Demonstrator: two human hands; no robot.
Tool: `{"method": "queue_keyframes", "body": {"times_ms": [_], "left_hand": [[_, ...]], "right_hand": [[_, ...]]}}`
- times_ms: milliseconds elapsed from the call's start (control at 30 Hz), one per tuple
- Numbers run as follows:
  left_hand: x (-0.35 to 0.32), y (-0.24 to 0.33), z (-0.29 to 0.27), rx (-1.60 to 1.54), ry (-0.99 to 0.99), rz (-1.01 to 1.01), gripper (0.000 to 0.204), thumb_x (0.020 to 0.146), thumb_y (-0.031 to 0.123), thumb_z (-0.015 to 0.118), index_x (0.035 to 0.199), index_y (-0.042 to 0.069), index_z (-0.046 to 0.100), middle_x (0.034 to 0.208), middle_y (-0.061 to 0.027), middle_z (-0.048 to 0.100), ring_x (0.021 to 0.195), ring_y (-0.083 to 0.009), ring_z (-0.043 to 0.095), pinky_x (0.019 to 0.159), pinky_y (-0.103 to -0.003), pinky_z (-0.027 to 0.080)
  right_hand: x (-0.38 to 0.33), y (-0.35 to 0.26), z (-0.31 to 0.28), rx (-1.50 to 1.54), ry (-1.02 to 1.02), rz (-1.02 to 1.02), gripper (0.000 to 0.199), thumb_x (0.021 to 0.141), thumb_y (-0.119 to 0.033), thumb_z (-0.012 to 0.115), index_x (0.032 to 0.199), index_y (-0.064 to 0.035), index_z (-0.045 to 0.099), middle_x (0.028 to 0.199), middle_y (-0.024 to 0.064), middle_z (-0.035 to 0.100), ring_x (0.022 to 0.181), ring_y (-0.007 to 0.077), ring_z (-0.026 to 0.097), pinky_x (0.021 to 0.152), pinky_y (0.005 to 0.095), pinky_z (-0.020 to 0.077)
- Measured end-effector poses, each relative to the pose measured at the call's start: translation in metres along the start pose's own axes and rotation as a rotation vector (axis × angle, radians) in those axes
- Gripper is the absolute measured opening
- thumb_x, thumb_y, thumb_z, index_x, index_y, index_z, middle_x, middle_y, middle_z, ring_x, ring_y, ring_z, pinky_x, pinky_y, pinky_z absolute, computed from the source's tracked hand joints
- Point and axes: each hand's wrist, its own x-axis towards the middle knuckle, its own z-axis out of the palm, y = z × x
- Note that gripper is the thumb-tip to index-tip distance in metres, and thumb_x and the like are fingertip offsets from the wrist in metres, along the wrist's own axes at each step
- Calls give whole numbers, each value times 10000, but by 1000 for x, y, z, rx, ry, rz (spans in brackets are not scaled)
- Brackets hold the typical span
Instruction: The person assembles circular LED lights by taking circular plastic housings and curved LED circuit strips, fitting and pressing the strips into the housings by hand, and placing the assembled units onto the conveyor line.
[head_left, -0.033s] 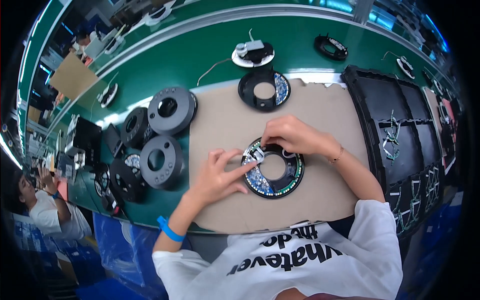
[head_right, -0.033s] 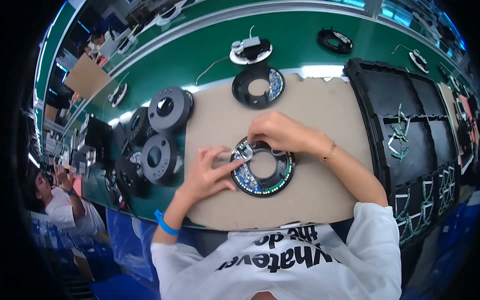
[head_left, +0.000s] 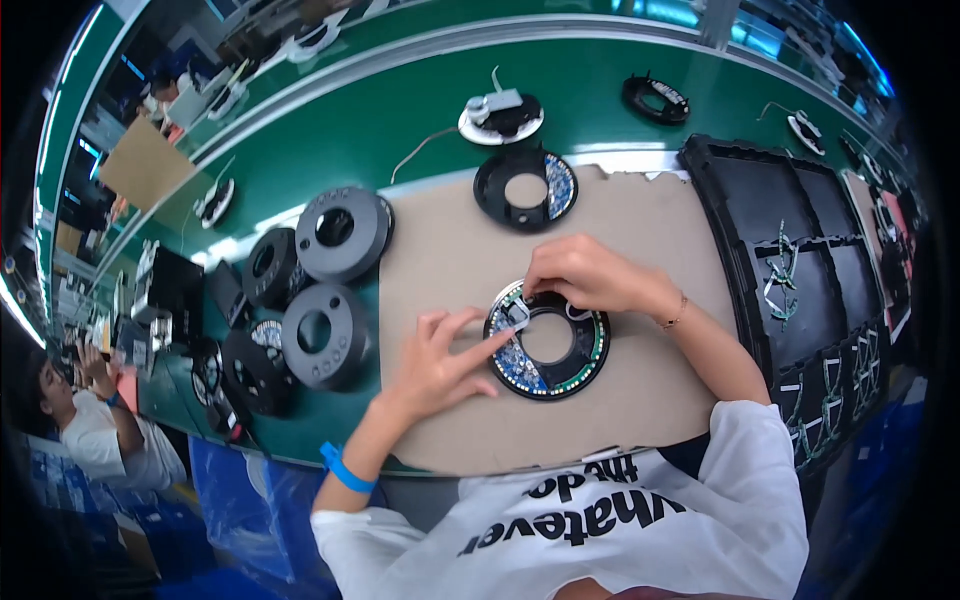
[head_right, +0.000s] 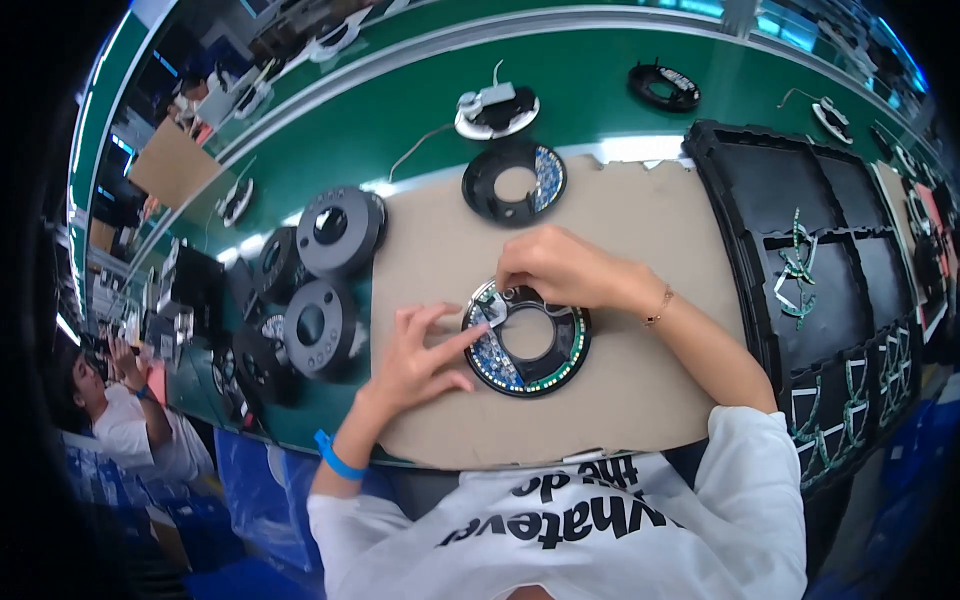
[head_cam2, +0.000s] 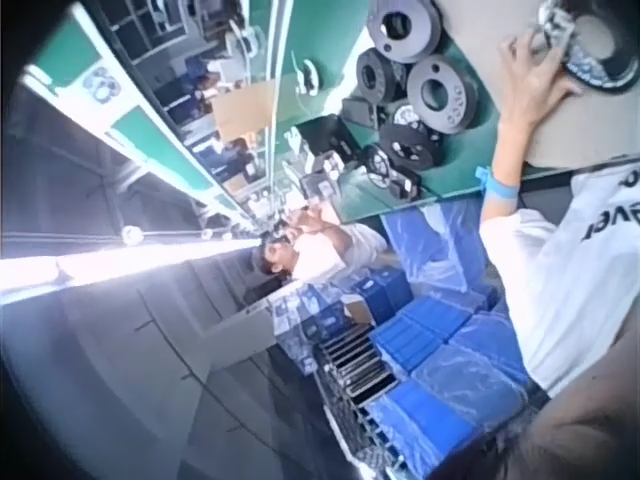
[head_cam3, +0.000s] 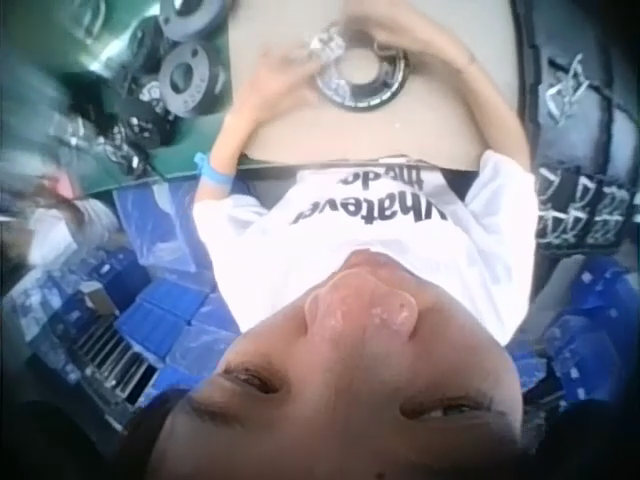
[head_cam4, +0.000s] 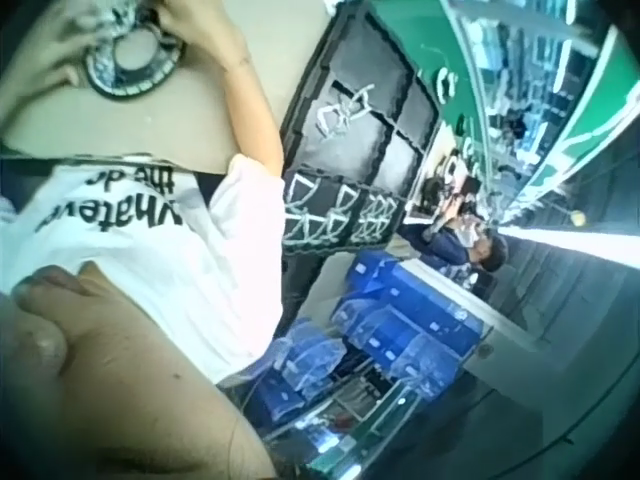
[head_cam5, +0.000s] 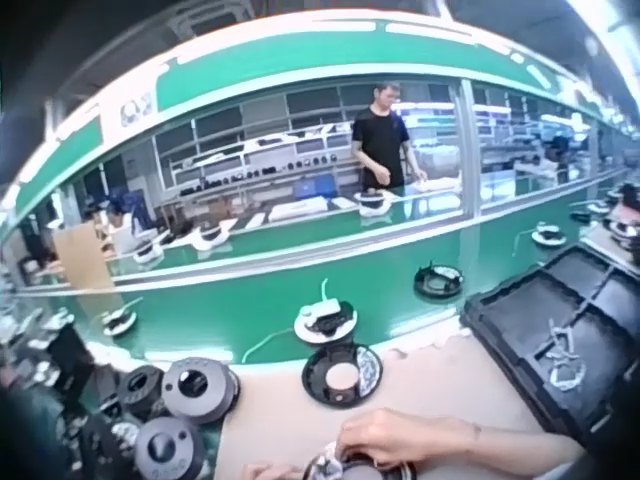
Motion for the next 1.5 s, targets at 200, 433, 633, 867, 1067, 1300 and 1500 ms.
{"method": "queue_keyframes", "body": {"times_ms": [200,433,633,867,1067,1300,1500], "left_hand": [[-9,-4,-8,-46,63,-149,625,660,350,713,1241,189,548,1213,-107,418,965,-281,380,847,-361,391],[-7,1,-1,-68,-67,-103,532,730,334,683,1230,205,554,1204,-59,442,939,-266,388,850,-346,391],[-9,-1,-2,-66,-59,-119,529,727,328,683,1227,211,555,1192,-45,455,941,-262,376,831,-331,407],[-4,-2,-2,-97,-93,-124,530,725,318,687,1226,205,555,1203,-46,447,954,-266,368,835,-330,406],[-4,-1,-1,-67,-102,-128,540,719,298,695,1229,189,553,1191,-52,453,940,-270,362,843,-327,401],[2,-4,8,-682,-109,-407,493,816,14,570,1293,101,482,1216,-128,464,1071,-256,503,895,-361,438],[67,39,-4,-1671,-52,-524,660,892,300,546,1425,106,209,1324,-161,412,1205,-290,436,998,-371,368]], "right_hand": [[25,19,-95,-219,497,228,81,791,0,603,838,-16,666,750,50,639,631,105,589,570,231,475],[34,128,-121,-721,875,379,54,752,-55,607,765,-49,659,766,149,630,754,328,604,673,396,475],[47,183,-82,-303,966,684,79,754,-91,638,806,-50,681,725,152,649,711,272,647,661,362,497],[30,164,-105,-1152,896,396,192,745,-58,550,918,-91,628,925,69,605,913,264,564,756,398,427],[-8,190,-108,-1144,482,731,177,704,-30,568,864,-76,627,942,127,572,929,279,561,758,417,436],[-4,104,-136,-900,272,475,140,694,-101,660,804,-20,630,868,173,604,845,353,595,699,409,497],[5,-25,-101,-473,-7,254,209,695,-133,684,709,38,564,658,166,590,664,362,599,591,409,477]]}}
